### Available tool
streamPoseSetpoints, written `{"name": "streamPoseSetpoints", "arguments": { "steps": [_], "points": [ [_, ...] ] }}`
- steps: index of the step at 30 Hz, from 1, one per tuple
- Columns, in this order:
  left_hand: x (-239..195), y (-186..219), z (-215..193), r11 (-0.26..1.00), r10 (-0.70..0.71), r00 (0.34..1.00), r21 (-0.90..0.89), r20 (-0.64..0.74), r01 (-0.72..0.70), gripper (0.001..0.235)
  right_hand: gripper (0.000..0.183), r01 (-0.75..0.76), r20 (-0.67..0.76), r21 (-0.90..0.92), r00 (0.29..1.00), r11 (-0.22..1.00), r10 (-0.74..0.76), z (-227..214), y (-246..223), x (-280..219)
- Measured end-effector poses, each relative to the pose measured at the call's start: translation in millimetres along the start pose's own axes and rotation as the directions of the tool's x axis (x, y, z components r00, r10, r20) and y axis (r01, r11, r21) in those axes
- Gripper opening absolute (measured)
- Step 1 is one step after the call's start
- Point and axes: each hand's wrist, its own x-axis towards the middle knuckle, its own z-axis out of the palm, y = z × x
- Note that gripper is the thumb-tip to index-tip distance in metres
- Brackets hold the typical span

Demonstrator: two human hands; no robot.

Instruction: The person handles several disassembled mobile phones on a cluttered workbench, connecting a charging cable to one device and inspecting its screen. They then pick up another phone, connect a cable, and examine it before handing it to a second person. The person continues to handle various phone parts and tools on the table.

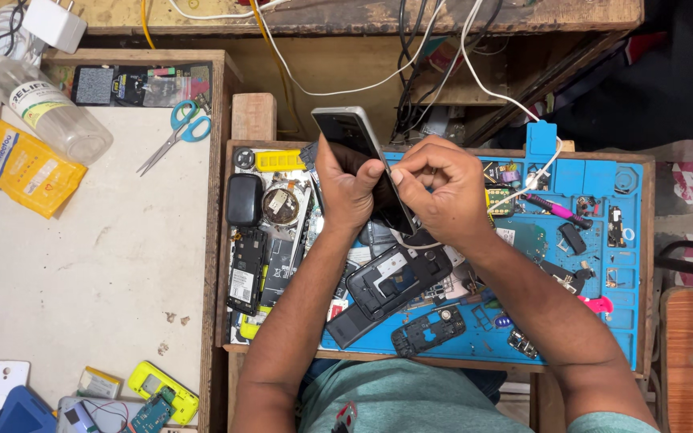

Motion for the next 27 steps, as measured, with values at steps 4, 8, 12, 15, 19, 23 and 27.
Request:
{"name": "streamPoseSetpoints", "arguments": {
  "steps": [4, 8, 12, 15, 19, 23, 27],
  "points": [
    [-1.4, 3.9, 1.4, 0.999, 0.004, 1.000, -0.033, 0.022, -0.003, 0.089, 0.006, -0.045, 0.008, 0.086, 0.999, 0.995, 0.045, -1.0, 1.0, -1.5],
    [-1.7, 7.4, 3.1, 1.000, 0.006, 0.999, -0.028, 0.036, -0.005, 0.087, 0.007, -0.062, -0.014, 0.081, 0.998, 0.995, 0.063, -0.1, 0.9, -1.1],
    [-1.9, 8.9, 3.1, 0.999, 0.001, 1.000, -0.032, 0.011, -0.001, 0.089, 0.008, -0.053, -0.016, 0.110, 0.998, 0.992, 0.055, 3.5, 2.8, -0.3],
    [0.9, 8.9, 4.0, 1.000, 0.004, 1.000, -0.023, -0.014, -0.005, 0.091, 0.005, -0.073, -0.019, 0.111, 0.997, 0.991, 0.076, 2.5, 3.5, 1.0],
    [-0.5, 8.1, 0.7, 1.000, -0.003, 1.000, -0.023, -0.029, 0.002, 0.089, 0.003, -0.048, 0.009, 0.146, 0.999, 0.988, 0.047, 2.1, 6.9, 1.1],
    [0.1, 7.7, -0.1, 0.999, -0.023, 0.999, 0.031, -0.041, 0.024, 0.087, 0.002, -0.055, 0.032, 0.115, 0.998, 0.992, 0.051, -0.2, 6.3, 2.7],
    [-1.8, 1.9, -3.6, 1.000, -0.010, 1.000, 0.019, -0.010, 0.010, 0.088, 0.002, -0.078, 0.013, 0.122, 0.997, 0.989, 0.076, 2.1, 4.8, 0.8]
  ]
}}
